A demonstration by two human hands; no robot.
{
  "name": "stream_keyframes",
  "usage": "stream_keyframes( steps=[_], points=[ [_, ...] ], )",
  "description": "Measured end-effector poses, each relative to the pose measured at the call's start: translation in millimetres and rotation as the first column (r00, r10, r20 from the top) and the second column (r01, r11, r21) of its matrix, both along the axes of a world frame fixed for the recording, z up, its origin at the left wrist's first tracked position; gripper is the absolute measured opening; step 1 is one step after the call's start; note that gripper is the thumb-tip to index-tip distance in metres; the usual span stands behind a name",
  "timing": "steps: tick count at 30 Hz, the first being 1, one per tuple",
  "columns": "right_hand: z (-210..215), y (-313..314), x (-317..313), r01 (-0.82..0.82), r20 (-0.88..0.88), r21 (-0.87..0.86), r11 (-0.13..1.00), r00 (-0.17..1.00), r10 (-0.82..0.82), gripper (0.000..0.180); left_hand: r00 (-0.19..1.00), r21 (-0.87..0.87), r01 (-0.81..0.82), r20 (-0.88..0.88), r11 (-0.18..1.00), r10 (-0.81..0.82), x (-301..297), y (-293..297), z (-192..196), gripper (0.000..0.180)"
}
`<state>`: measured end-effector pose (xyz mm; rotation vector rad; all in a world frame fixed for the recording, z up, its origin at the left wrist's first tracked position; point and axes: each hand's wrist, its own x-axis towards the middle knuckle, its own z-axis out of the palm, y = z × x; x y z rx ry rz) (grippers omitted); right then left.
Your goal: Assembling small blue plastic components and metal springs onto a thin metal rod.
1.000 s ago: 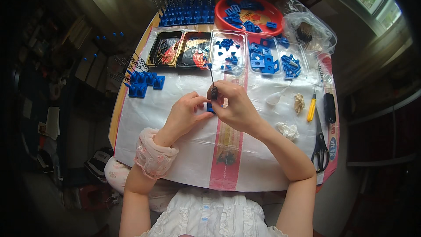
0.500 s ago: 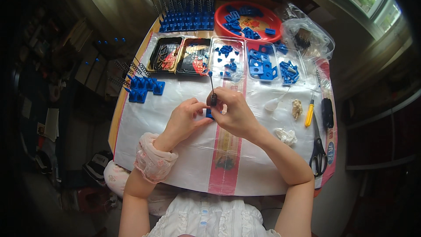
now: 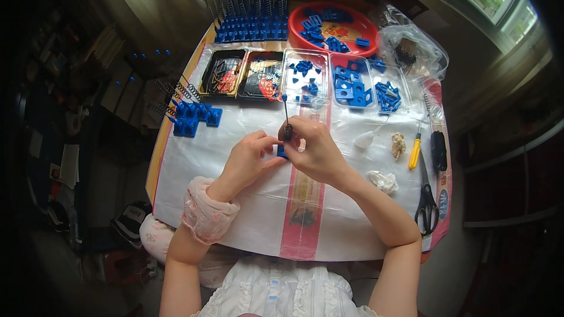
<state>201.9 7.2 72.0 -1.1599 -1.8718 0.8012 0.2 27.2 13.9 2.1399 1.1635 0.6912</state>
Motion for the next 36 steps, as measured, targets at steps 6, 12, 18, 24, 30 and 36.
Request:
stream_keyframes(
  steps=[6, 12, 18, 24, 30, 36],
  points=[
    [-1, 1, 0, -0.006, 0.002, 0.007, 1.000, 1.000, 0.005, 0.011, 1.000, -0.006, 0.000, -0.004, 1.000, 0.000, 0, 0, 0, 0.031],
    [0, 0, 0, -0.006, -0.001, -0.002, 1.000, 1.000, 0.006, 0.011, 1.000, 0.001, 0.003, -0.010, 1.000, -0.003, 0, 0, -1, 0.032],
    [-1, 0, 1, -0.005, -0.002, -0.002, 1.000, 1.000, 0.005, 0.010, 0.996, 0.028, 0.004, 0.087, 1.000, -0.006, -1, 2, 0, 0.043],
    [-3, 0, 0, 0.002, 0.002, 0.000, 1.000, 1.000, -0.002, 0.009, 0.908, -0.092, 0.099, 0.416, 0.991, -0.052, 2, 6, 10, 0.071],
    [-7, 0, -1, 0.004, -0.061, 0.042, 0.999, 0.998, -0.002, 0.008, 0.877, -0.213, 0.191, 0.476, 0.958, -0.068, 8, 1, 15, 0.070],
    [-6, 0, -1, 0.009, -0.041, 0.027, 1.000, 0.999, -0.008, 0.010, 0.887, -0.133, 0.203, 0.444, 0.970, -0.125, 8, -1, 21, 0.064]
  ],
)
